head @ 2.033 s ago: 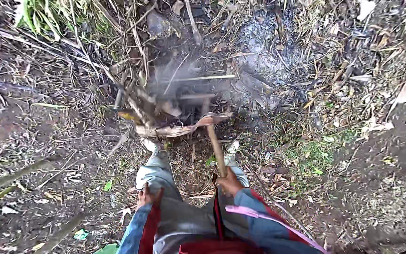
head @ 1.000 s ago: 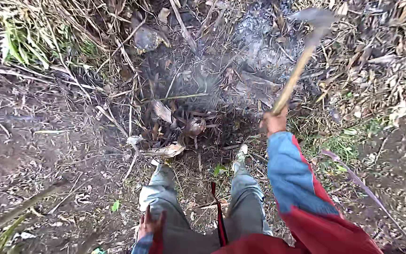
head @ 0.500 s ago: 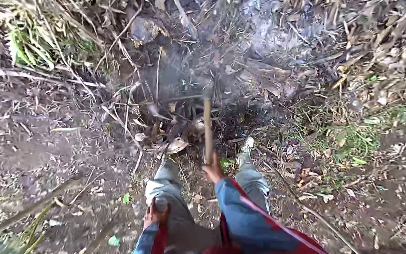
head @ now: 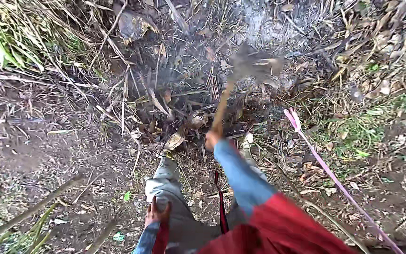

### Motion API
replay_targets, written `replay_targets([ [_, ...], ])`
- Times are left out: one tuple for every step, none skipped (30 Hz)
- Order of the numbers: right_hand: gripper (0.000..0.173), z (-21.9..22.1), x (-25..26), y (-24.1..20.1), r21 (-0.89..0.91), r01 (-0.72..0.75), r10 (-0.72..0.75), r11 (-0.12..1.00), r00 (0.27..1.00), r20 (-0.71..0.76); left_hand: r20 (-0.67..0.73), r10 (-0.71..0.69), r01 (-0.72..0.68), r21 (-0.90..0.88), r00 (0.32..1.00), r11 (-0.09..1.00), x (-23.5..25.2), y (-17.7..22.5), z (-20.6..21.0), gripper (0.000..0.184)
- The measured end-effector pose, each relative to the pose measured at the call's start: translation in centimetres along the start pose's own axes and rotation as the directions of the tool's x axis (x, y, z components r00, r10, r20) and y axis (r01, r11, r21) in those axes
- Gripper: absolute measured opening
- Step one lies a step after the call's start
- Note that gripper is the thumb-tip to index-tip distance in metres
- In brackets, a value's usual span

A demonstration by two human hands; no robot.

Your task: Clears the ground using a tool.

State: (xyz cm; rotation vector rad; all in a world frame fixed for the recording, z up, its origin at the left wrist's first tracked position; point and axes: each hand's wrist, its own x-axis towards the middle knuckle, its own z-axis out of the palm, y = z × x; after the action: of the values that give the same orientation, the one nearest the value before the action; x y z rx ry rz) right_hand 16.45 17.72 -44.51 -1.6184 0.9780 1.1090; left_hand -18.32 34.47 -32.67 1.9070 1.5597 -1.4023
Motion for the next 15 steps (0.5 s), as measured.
replay_targets([
  [0.097,1.0,-2.4,4.7,-0.114,-0.047,0.059,0.992,0.993,0.101,0.006,-0.008,0.008,0.003,1.0,1.0,0.1,0.4,-0.1,0.099],
  [0.105,0.7,-5.2,8.0,-0.223,-0.083,0.119,0.971,0.981,0.153,0.003,-0.007,0.007,-0.001,1.0,1.0,0.5,0.8,-0.3,0.099],
  [0.11,-1.0,-8.5,10.6,-0.335,-0.111,0.18,0.936,0.967,0.183,0.011,-0.001,0.001,0.001,1.0,1.0,0.3,0.8,-0.3,0.099],
  [0.111,-3.5,-12.2,13.0,-0.417,-0.118,0.218,0.901,0.955,0.201,0.034,0.005,-0.005,0.007,0.999,1.0,-0.7,0.5,-0.6,0.099],
  [0.111,-6.0,-14.4,14.0,-0.477,-0.091,0.213,0.874,0.955,0.208,0.039,0.024,-0.024,0.007,0.999,1.0,-1.1,0.8,-1.2,0.099],
  [0.111,-7.9,-14.7,14.0,-0.515,-0.052,0.183,0.856,0.961,0.206,0.019,0.044,-0.044,-0.003,0.999,0.999,-0.3,1.7,-1.5,0.099],
  [0.11,-9.8,-14.6,14.0,-0.525,-0.04,0.16,0.85,0.97,0.185,0.009,0.05,-0.05,-0.01,0.999,0.999,0.1,1.9,-1.4,0.099],
  [0.107,-11.6,-15.3,14.1,-0.516,-0.065,0.155,0.854,0.979,0.135,0.024,0.043,-0.043,-0.002,0.999,0.999,-0.5,1.2,-1.2,0.098],
  [0.105,-13.2,-15.4,13.5,-0.479,-0.087,0.135,0.874,0.989,0.067,0.038,0.032,-0.032,-0.001,0.999,0.999,-1.2,0.7,-1.2,0.097],
  [0.103,-14.5,-14.0,12.0,-0.405,-0.071,0.071,0.912,0.997,-0.016,0.029,0.033,-0.032,-0.013,0.999,0.999,-1.1,1.0,-1.2,0.096],
  [0.102,-15.6,-11.9,10.0,-0.305,-0.027,-0.008,0.952,0.994,-0.112,0.01,0.041,-0.04,-0.028,0.999,0.999,-0.5,1.4,-1.0,0.096],
  [0.103,-16.7,-9.9,7.9,-0.195,0.027,-0.072,0.98,0.971,-0.228,0.004,0.046,-0.046,-0.026,0.999,0.999,-0.3,1.0,-0.7,0.096],
  [0.105,-17.6,-7.9,5.7,-0.08,0.1,-0.122,0.992,0.932,-0.343,0.009,0.047,-0.047,-0.018,0.999,0.999,-0.5,0.4,-0.5,0.096],
  [0.108,-18.1,-5.5,3.1,0.043,0.18,-0.142,0.983,0.885,-0.443,0.015,0.046,-0.045,-0.017,0.999,0.999,-0.5,0.3,-0.4,0.096],
  [0.109,-18.2,-3.0,0.4,0.145,0.243,-0.132,0.959,0.837,-0.531,0.022,0.039,-0.038,-0.017,0.999,0.999,-0.4,0.3,-0.4,0.096],
])
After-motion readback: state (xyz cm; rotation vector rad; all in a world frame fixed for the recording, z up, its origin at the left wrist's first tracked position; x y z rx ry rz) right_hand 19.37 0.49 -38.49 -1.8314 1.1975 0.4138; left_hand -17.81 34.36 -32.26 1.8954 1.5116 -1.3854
